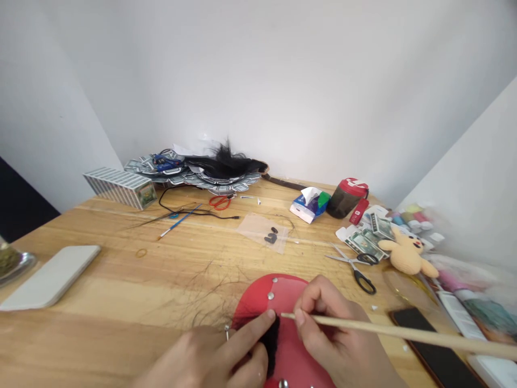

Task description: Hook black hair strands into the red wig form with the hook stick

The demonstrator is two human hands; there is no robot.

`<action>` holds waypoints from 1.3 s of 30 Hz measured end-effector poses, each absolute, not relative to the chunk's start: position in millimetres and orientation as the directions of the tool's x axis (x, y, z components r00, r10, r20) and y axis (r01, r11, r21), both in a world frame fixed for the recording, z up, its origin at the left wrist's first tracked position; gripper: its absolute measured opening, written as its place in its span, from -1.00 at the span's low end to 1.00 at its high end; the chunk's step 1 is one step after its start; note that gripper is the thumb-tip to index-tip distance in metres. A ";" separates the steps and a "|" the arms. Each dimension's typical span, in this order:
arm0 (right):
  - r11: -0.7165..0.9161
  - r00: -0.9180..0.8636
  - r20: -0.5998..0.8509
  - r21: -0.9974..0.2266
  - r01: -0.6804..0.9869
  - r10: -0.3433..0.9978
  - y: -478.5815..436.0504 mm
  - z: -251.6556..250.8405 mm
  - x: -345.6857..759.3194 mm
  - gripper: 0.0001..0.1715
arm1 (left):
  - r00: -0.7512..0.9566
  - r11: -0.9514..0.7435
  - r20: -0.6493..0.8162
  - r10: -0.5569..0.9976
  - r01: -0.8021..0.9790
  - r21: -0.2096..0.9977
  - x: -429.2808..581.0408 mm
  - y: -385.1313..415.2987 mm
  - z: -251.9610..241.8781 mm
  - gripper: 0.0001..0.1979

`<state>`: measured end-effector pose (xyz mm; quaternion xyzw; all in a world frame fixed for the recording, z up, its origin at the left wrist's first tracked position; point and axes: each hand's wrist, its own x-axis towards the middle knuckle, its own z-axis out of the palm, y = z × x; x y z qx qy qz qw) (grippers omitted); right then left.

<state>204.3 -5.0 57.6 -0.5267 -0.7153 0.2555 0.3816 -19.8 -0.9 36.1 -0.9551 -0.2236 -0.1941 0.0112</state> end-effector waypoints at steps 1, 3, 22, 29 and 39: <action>0.321 -0.160 0.279 -0.776 0.543 0.947 -3.9 57.3 204.9 -0.82 | 0.830 -0.902 0.368 0.420 0.425 0.072 -19.6 -0.1 36.2 -0.76; 0.347 -0.180 0.297 -0.792 0.503 0.938 -2.1 56.3 206.0 -0.82 | 0.812 -0.895 0.377 0.445 0.423 0.145 -18.8 1.9 36.9 -0.77; 0.111 -0.168 0.060 -0.941 0.318 0.984 -2.2 62.8 205.6 -0.87 | 0.581 -0.131 -0.217 0.784 0.498 0.857 9.4 35.3 75.8 -0.74; 0.138 -0.192 0.077 -0.935 0.327 0.978 0.8 59.7 207.4 -0.86 | 0.562 -0.227 -0.259 0.785 0.651 0.725 12.7 36.5 85.6 -0.77; 0.127 -0.199 0.073 -0.953 0.274 0.977 0.2 62.0 206.7 -0.84 | 0.590 -0.401 -0.202 0.782 0.724 0.562 20.1 34.2 91.6 -0.82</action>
